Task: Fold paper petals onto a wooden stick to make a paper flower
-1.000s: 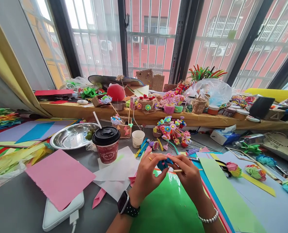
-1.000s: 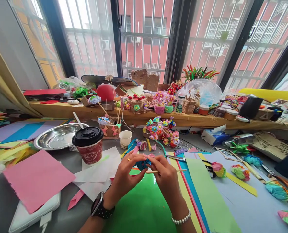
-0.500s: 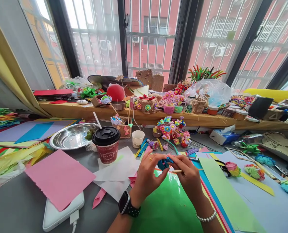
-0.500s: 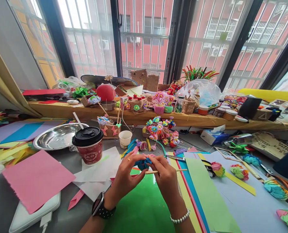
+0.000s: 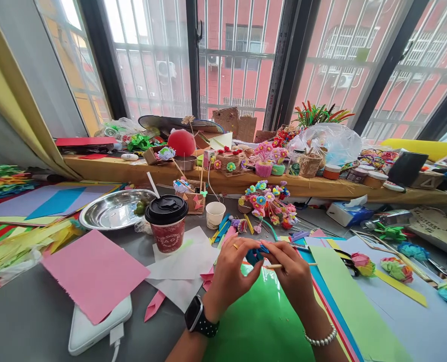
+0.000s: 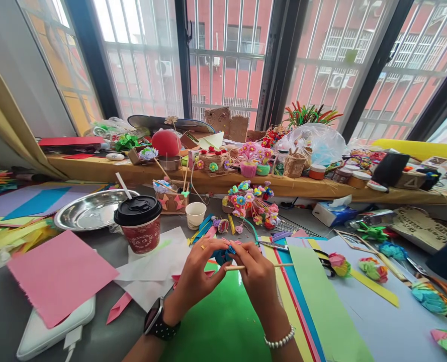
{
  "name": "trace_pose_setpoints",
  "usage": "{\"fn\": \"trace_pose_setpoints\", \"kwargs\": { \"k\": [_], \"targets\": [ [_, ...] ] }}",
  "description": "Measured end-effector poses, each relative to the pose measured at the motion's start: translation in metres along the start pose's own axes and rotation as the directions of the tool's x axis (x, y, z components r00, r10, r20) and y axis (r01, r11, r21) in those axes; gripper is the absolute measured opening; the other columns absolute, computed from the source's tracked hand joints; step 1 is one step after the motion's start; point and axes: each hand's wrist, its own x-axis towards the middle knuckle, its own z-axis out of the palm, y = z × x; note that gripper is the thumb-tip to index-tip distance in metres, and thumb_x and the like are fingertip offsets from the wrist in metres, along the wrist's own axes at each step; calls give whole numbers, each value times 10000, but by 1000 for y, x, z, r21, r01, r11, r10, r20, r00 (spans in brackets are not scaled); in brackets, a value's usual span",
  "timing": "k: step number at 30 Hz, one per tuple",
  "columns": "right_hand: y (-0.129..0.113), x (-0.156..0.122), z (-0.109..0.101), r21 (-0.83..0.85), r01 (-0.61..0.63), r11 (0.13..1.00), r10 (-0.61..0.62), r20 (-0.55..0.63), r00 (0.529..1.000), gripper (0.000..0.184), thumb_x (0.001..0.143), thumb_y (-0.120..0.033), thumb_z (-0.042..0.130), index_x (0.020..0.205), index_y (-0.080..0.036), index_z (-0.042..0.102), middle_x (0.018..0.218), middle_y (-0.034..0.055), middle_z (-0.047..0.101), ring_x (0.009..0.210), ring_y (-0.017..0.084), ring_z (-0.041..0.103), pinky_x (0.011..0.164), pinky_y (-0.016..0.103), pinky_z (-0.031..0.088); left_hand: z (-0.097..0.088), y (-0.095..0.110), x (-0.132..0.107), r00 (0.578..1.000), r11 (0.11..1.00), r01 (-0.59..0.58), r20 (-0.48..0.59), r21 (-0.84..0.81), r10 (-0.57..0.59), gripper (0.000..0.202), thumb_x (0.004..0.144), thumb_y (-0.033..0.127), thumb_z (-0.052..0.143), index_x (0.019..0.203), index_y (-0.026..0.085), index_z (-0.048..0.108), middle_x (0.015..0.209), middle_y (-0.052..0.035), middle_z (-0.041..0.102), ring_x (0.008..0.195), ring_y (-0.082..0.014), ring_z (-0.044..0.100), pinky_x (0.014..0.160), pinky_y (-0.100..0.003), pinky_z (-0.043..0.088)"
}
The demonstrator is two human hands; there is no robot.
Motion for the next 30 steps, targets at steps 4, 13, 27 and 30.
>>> {"fn": "trace_pose_setpoints", "kwargs": {
  "k": [4,13,27,30],
  "targets": [
    [-1,1,-1,-33,-9,999,9,11,1000,254,850,-202,436,1071,-197,561,835,53,609,739,148,607,637,234,489,-1,0,1,1000,1000,-6,-4,-16,6,194,731,176,525,923,201,526,942,-49,601,921,-186,523,883,-386,363],
    [-1,1,-4,-98,-4,995,6,21,1000,216,847,-252,447,935,-141,611,775,66,612,718,159,607,629,234,461,-3,0,1,998,997,49,40,-62,-47,132,723,157,516,853,170,531,864,-63,550,859,-176,502,775,-325,416],
    [0,8,-18,177,-193,965,125,334,934,156,784,-301,530,703,-182,591,744,32,557,682,144,548,602,233,430,-25,-3,10,877,843,374,442,-387,-187,138,736,265,550,793,140,561,783,-28,580,748,-134,533,688,-237,425],
    [-3,10,-19,247,-278,928,174,373,911,187,788,-336,519,700,-183,581,740,26,544,682,136,532,579,215,419,-23,-6,11,853,793,445,468,-416,-233,190,761,300,518,782,124,585,775,-43,597,751,-140,538,694,-241,424]
  ]
}}
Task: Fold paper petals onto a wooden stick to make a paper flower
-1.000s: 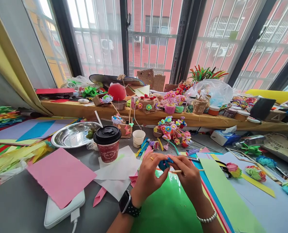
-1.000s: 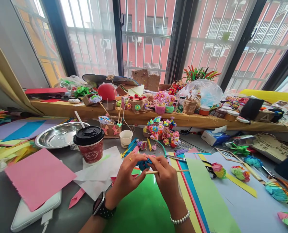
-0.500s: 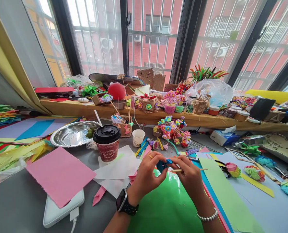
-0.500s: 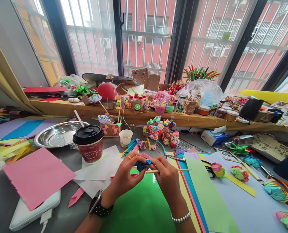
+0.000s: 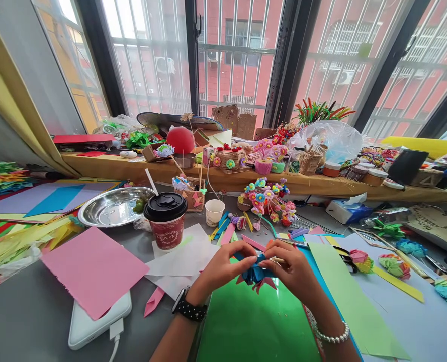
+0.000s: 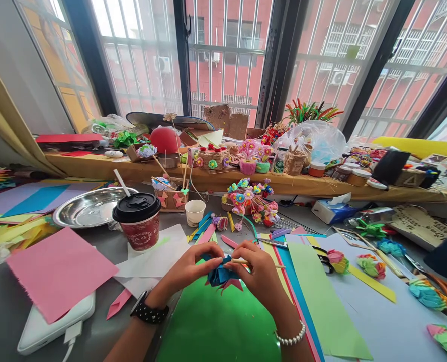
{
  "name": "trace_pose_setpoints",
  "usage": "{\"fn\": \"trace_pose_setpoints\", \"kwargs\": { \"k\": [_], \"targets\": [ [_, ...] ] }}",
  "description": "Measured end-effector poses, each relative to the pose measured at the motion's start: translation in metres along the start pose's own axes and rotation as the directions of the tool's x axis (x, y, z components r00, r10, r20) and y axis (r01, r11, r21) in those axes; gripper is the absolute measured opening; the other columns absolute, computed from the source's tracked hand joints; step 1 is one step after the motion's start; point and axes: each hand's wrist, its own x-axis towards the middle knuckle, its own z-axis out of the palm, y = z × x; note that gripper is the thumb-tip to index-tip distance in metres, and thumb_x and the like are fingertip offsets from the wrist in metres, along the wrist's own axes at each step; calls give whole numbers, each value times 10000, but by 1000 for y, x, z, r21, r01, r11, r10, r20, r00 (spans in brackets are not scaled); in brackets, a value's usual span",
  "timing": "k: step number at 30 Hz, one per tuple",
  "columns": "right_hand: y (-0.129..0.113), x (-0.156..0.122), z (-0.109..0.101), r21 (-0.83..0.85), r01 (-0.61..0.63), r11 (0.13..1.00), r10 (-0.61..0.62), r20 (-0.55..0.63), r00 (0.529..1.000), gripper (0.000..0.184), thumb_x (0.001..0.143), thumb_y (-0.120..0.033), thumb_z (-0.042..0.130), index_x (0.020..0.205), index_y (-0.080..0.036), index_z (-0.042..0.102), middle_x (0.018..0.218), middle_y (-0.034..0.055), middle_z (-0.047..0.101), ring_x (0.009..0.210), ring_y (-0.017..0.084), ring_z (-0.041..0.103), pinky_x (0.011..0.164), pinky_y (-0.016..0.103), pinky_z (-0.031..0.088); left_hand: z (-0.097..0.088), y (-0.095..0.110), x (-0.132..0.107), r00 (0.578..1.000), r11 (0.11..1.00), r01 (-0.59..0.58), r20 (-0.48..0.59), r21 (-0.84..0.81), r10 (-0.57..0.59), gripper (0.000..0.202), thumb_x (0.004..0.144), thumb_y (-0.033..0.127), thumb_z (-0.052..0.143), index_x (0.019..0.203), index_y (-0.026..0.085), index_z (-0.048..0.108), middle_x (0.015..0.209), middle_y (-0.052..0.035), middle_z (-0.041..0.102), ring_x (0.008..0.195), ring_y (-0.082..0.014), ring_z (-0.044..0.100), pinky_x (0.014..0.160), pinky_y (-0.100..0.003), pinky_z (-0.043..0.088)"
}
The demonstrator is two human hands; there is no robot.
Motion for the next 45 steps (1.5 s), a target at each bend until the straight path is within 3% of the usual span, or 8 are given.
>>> {"fn": "trace_pose_setpoints", "kwargs": {
  "k": [5,10,20,29,39,45],
  "targets": [
    [-3,0,0,62,-119,991,117,45,992,190,745,-353,565,696,-171,544,644,-11,525,532,93,453,447,183,335,-1,-4,1,998,997,51,45,-62,-49,195,715,305,576,788,125,596,786,-44,614,764,-151,557,711,-251,439],
    [-2,-2,-1,121,-193,974,179,119,977,176,729,-332,576,703,-160,548,592,-30,512,452,66,374,408,177,284,-3,0,0,997,998,50,66,-36,-48,155,700,283,591,749,137,608,761,-25,620,752,-144,561,708,-243,441],
    [-10,-1,-8,57,-117,991,109,126,986,129,777,-277,513,737,-167,568,681,4,582,540,96,467,470,189,342,-2,-3,2,994,994,99,56,-41,-96,134,681,262,611,725,136,609,728,-18,622,734,-152,571,703,-263,452],
    [-9,-1,-6,67,-174,982,164,137,977,110,770,-271,505,788,-166,534,647,-15,552,444,66,391,392,174,279,1,-5,3,998,998,58,7,-26,-57,128,698,246,588,756,132,606,774,-34,628,754,-149,578,716,-260,462],
    [-5,0,-3,-33,-86,996,89,96,991,80,774,-217,493,739,-177,554,638,-12,578,515,91,473,448,179,341,2,-7,3,999,999,45,11,12,-45,118,702,247,581,741,138,602,752,-24,627,739,-144,577,716,-264,470],
    [-5,-2,-3,-34,-88,996,92,132,987,48,754,-202,511,771,-178,549,636,-21,573,468,79,444,418,177,318,0,-9,3,998,998,57,12,2,-57,124,701,254,587,736,137,608,744,-25,632,737,-146,580,717,-263,471]
  ]
}}
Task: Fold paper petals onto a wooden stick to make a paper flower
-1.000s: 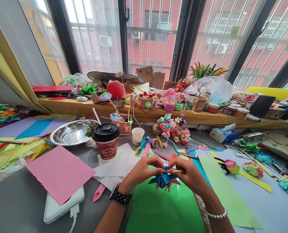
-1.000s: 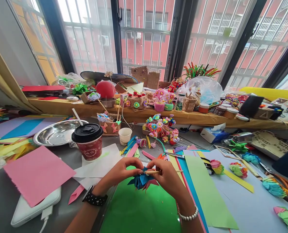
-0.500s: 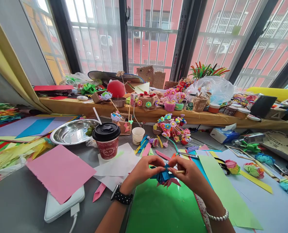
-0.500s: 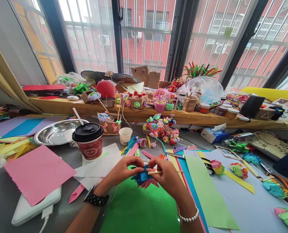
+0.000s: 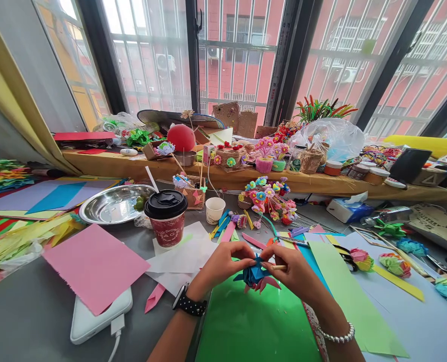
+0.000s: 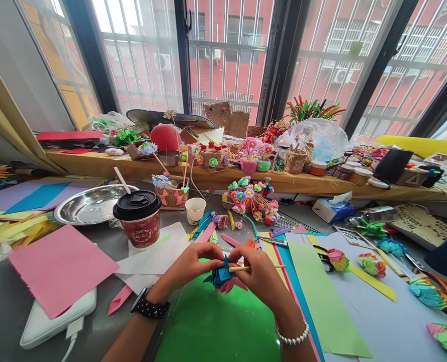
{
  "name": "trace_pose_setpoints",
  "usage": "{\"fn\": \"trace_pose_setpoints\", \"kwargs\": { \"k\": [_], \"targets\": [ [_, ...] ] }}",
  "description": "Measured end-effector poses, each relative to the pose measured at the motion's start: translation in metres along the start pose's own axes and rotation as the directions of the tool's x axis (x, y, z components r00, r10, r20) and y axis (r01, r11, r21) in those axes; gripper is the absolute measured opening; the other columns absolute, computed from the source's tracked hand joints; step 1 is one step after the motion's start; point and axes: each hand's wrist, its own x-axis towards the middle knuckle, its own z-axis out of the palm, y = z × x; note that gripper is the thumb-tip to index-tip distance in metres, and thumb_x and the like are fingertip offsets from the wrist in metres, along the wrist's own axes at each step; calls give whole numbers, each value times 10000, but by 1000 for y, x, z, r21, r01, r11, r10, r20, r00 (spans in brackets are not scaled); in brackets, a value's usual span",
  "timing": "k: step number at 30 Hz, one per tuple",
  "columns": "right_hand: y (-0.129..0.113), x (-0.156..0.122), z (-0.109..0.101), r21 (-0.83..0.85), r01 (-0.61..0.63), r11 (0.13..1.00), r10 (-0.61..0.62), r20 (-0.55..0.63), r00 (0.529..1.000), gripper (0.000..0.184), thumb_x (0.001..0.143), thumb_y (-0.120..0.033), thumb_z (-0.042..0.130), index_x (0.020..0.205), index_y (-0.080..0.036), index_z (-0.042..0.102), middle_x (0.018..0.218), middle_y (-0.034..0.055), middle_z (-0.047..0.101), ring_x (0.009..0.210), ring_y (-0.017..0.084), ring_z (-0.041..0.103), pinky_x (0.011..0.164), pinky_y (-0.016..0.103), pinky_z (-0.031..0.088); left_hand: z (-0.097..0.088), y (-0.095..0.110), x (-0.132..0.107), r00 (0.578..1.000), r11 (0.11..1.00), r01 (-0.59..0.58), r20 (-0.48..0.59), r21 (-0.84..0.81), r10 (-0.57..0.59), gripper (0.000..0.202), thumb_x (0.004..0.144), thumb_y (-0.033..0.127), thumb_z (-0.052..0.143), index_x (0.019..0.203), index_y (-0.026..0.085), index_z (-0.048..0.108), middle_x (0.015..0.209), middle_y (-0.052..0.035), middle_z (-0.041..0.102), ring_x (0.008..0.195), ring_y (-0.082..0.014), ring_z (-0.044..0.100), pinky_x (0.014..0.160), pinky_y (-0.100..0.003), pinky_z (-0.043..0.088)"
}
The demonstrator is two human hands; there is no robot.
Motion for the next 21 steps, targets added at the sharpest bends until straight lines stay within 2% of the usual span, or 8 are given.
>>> {"fn": "trace_pose_setpoints", "kwargs": {
  "k": [13,21],
  "targets": [
    [3,2,3,-156,11,988,-20,-55,998,52,740,-179,502,721,-184,551,622,-14,596,512,108,503,453,192,364,4,-3,2,999,1000,5,-44,-12,-5,132,683,261,598,722,134,599,734,-29,631,728,-150,587,705,-274,475],
    [6,2,7,-137,34,990,-45,-74,996,113,716,-107,476,728,-190,552,708,9,639,600,125,576,501,198,429,4,-4,4,995,999,40,-90,7,-40,101,666,242,618,687,143,606,694,-17,631,697,-143,587,674,-258,474]
  ]
}}
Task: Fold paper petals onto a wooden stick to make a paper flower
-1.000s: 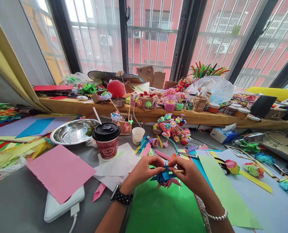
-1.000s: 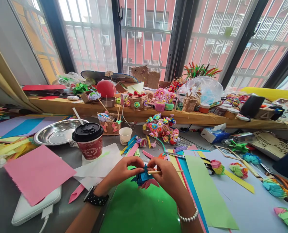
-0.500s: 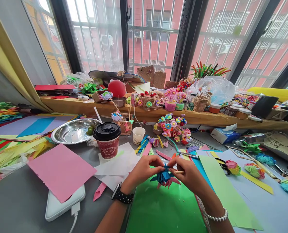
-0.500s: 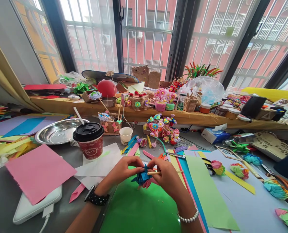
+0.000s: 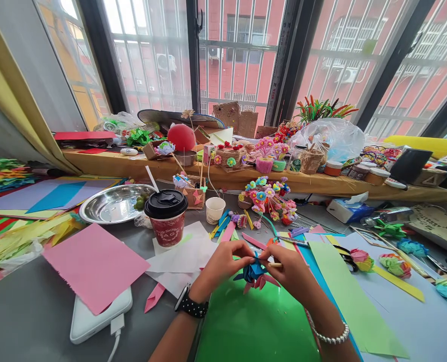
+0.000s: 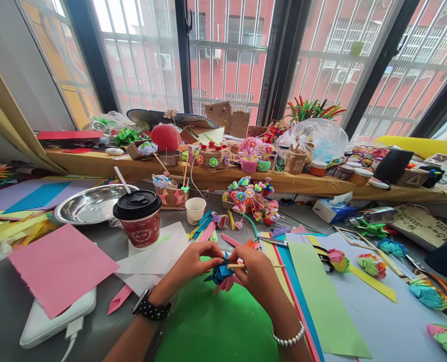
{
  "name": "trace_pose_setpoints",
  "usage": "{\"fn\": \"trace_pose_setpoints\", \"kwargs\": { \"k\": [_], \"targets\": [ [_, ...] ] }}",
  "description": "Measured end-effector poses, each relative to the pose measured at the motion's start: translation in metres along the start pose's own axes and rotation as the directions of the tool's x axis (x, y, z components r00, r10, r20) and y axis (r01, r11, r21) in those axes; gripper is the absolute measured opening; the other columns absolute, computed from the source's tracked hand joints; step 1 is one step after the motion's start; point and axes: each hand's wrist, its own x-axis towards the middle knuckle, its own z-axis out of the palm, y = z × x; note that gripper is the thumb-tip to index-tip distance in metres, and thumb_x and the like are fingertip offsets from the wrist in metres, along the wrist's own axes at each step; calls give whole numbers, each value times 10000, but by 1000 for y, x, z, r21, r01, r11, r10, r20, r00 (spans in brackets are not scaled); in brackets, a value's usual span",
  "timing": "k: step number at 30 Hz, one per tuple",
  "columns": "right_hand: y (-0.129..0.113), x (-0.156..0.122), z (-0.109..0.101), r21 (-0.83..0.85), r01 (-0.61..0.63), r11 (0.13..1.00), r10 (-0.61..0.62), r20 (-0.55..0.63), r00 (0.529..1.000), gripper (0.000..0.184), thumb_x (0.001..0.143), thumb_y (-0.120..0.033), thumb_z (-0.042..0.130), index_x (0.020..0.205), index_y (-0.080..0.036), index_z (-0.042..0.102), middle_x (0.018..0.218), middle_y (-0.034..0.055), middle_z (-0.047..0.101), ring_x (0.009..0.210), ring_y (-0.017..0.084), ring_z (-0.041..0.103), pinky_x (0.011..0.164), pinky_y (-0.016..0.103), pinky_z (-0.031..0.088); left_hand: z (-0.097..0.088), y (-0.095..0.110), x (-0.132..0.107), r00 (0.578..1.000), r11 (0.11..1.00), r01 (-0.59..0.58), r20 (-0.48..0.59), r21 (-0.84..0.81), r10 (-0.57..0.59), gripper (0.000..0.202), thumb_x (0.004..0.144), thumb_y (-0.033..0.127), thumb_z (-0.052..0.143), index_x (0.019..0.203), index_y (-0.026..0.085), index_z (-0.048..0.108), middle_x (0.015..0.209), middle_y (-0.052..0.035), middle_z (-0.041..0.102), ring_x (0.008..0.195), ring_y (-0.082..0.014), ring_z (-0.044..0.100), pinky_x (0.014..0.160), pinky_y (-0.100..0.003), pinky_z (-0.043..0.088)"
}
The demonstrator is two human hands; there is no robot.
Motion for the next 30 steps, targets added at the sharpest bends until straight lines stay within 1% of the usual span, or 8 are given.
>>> {"fn": "trace_pose_setpoints", "kwargs": {
  "k": [4,7,11,15,18,21,25,30],
  "targets": [
    [-3,1,-1,-55,12,998,-12,-1,1000,127,696,-94,491,724,-196,561,671,-7,632,577,124,566,506,204,420,-2,-2,1,999,999,9,36,-53,-7,89,664,213,610,712,138,608,723,-20,635,726,-147,590,697,-265,472],
    [-6,2,-2,-76,-9,997,10,20,1000,155,673,-66,497,735,-191,564,667,-10,631,585,126,566,515,206,413,-4,-3,1,998,997,9,56,-72,-5,88,668,196,596,727,132,606,745,-27,638,747,-155,593,710,-274,469],
    [-9,3,-2,-107,-17,994,21,28,999,177,657,-46,507,743,-191,562,671,-10,631,579,124,559,519,206,406,-4,-1,1,999,1000,12,41,-27,-11,68,660,172,592,708,124,597,714,-30,637,718,-157,594,690,-275,469],
    [-9,2,0,-181,16,983,-15,8,1000,178,637,-30,519,714,-187,555,645,-11,620,555,123,548,502,204,388,-2,-1,1,1000,999,-5,10,33,5,50,659,159,584,692,123,595,698,-33,638,695,-154,593,676,-268,468],
    [-9,2,0,-207,40,977,-40,4,999,177,642,-36,523,729,-186,560,663,-3,621,599,139,560,524,217,396,-2,-1,1,1000,998,-12,-5,66,12,53,666,164,573,693,129,602,697,-29,641,693,-155,594,672,-268,468],
    [-8,2,-1,-162,34,986,-34,6,999,173,670,-63,526,766,-201,566,711,-3,628,659,148,569,565,227,415,-2,-1,1,1000,997,-22,3,77,22,68,670,166,565,708,129,608,709,-30,643,704,-154,595,681,-264,467],
    [-5,1,-2,-82,27,996,-26,12,1000,122,732,-151,524,819,-222,572,789,-1,635,724,149,571,619,241,439,-3,1,0,1000,996,-29,8,88,29,65,667,164,567,704,130,608,711,-28,642,706,-152,594,683,-257,466],
    [-3,1,-1,-70,-20,997,22,28,999,134,738,-146,515,828,-223,577,818,7,642,750,159,577,638,260,462,-2,0,0,999,993,-50,10,107,49,72,682,168,549,705,144,613,705,-16,640,697,-149,589,669,-252,457]
  ]
}}
